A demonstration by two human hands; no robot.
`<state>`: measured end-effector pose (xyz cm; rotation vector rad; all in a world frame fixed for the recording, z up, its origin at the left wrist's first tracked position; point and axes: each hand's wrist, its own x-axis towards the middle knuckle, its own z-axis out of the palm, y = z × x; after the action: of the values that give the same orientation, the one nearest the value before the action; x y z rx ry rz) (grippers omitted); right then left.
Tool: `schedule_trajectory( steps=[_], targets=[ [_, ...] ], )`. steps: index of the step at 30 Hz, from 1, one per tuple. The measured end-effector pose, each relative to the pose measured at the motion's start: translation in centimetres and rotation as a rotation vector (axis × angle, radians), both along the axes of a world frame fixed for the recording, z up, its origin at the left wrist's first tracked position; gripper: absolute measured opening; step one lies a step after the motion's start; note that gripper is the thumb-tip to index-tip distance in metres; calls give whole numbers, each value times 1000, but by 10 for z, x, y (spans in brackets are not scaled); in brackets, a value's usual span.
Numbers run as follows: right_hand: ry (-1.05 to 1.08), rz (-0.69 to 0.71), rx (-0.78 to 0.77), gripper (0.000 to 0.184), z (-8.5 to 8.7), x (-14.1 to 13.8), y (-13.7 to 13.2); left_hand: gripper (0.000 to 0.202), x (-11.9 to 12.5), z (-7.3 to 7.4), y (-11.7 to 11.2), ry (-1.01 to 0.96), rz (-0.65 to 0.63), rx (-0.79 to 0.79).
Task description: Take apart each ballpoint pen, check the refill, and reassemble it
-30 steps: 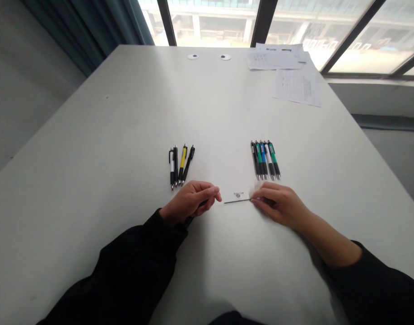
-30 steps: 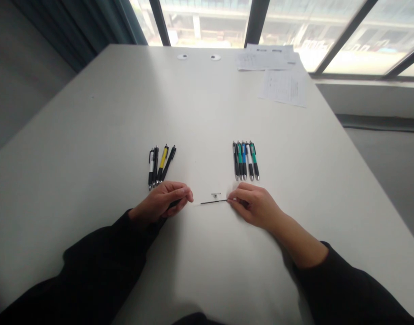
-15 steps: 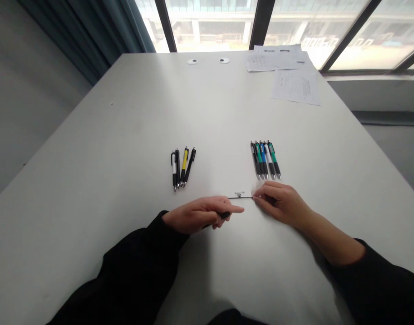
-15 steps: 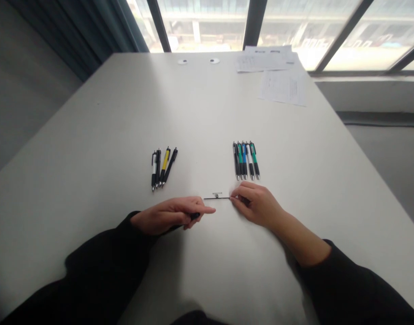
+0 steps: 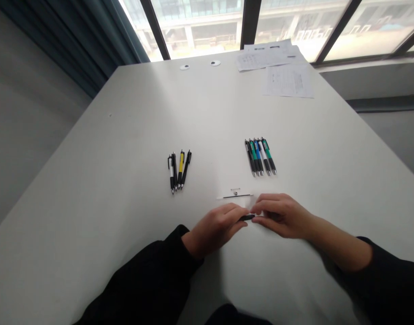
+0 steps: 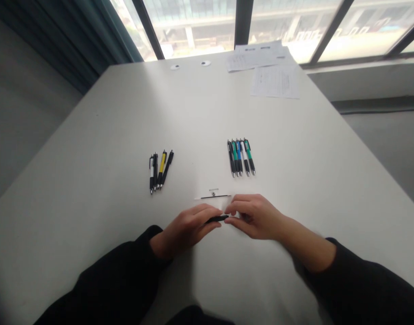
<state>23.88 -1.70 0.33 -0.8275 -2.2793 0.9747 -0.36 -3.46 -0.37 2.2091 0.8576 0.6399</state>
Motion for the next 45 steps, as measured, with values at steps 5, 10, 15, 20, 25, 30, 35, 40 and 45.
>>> schedule_trajectory(
  steps=[5,10,15,20,25,30,35,40,45],
  targets=[
    [-23,-6,47,10,-3,0,2,21,-9,-2,5,-16,-14,219],
    [-74,-63,56,10,-5,7,4,23,-34,0,15,-33,41,292],
    [-141,-64,111,11,-5,10,8,16,-57,0,25,-10,73,202],
    [-178,-75,135,13,-4,10,9,10,-60,-3,27,-20,105,129],
    [-127,-186,97,10,-3,8,10,18,-61,-1,28,-51,126,108],
    [-68,-365,115,10,-9,6,10,7,-59,3,27,-93,239,147],
    [-72,-355,97,16,-13,4,10,6,-57,2,27,-97,296,181],
    [-120,-322,137,17,-15,4,11,8,-52,2,25,-94,271,250],
    [-152,-277,190,13,-15,2,13,12,-36,3,17,93,75,426]
  ],
)
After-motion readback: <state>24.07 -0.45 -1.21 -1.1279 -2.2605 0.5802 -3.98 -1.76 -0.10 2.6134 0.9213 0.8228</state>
